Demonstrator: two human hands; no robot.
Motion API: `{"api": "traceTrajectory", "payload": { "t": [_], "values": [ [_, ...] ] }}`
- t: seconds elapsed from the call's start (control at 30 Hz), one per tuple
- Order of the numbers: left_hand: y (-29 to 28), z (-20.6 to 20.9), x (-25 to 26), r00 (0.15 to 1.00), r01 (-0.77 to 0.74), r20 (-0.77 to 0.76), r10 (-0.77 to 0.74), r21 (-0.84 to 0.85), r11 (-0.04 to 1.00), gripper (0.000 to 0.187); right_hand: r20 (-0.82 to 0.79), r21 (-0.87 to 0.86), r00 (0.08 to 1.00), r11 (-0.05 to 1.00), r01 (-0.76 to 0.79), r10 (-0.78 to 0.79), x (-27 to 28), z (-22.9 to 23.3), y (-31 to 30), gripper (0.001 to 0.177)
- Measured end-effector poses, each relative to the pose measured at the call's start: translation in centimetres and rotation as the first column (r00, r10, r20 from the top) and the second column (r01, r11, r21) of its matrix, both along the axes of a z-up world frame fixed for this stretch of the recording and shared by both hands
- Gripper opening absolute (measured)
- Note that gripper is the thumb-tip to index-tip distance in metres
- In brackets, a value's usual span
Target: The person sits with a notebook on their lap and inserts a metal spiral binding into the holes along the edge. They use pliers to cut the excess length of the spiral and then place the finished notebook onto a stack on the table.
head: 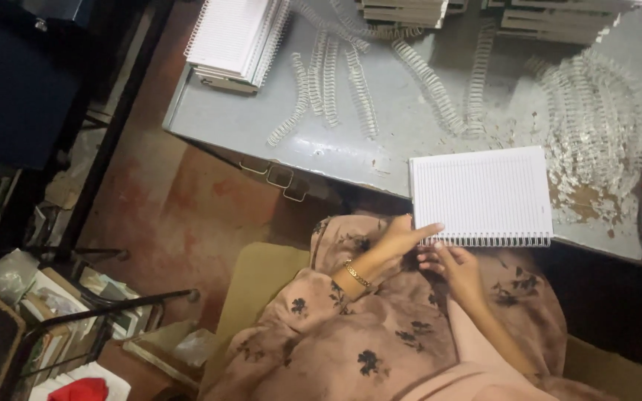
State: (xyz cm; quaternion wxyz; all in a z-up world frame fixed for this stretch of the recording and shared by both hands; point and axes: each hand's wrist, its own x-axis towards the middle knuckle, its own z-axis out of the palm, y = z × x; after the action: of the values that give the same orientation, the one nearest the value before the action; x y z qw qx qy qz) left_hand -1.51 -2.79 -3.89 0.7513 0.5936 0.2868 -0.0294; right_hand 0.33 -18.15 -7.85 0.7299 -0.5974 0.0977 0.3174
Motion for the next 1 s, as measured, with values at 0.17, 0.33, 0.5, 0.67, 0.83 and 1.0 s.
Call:
{"api": "traceTrajectory", "payload": {
  "t": [0.17, 0.33, 0.5, 0.67, 0.83, 1.0],
  "values": [
    [-0.1, 0.6, -0.2, 0.997, 0.024, -0.07, -0.023, 0.015, 1.0, 0.052, 0.002, 0.046, 0.992, 0.991, 0.129, -0.129, -0.6, -0.9, 0.4, 0.028],
    [1.0, -0.1, -0.4, 0.997, 0.008, -0.078, -0.015, -0.096, 0.995, 0.057, 0.009, 0.059, 0.988, 0.986, 0.153, -0.154, -0.5, -1.7, 0.5, 0.029],
    [0.8, -0.8, -0.3, 0.995, 0.011, -0.097, -0.014, -0.04, 0.999, 0.055, 0.003, 0.074, 0.982, 0.979, 0.189, -0.19, -0.6, -1.8, 0.5, 0.025],
    [1.1, -1.3, -0.1, 0.994, 0.013, -0.109, -0.017, -0.037, 0.999, 0.043, -0.065, 0.025, 0.976, 0.977, 0.21, -0.208, -0.7, -0.5, 0.7, 0.025],
    [0.9, -1.3, 0.3, 0.995, 0.018, -0.1, -0.021, -0.031, 0.999, 0.046, -0.086, 0.051, 0.971, 0.972, 0.229, -0.224, -0.5, -0.1, 0.7, 0.024],
    [0.9, -2.0, 0.0, 0.996, 0.01, -0.089, -0.014, -0.037, 0.999, 0.058, -0.099, 0.038, 0.987, 0.991, 0.129, -0.124, 0.0, 1.0, -1.3, 0.031]
  ]
}}
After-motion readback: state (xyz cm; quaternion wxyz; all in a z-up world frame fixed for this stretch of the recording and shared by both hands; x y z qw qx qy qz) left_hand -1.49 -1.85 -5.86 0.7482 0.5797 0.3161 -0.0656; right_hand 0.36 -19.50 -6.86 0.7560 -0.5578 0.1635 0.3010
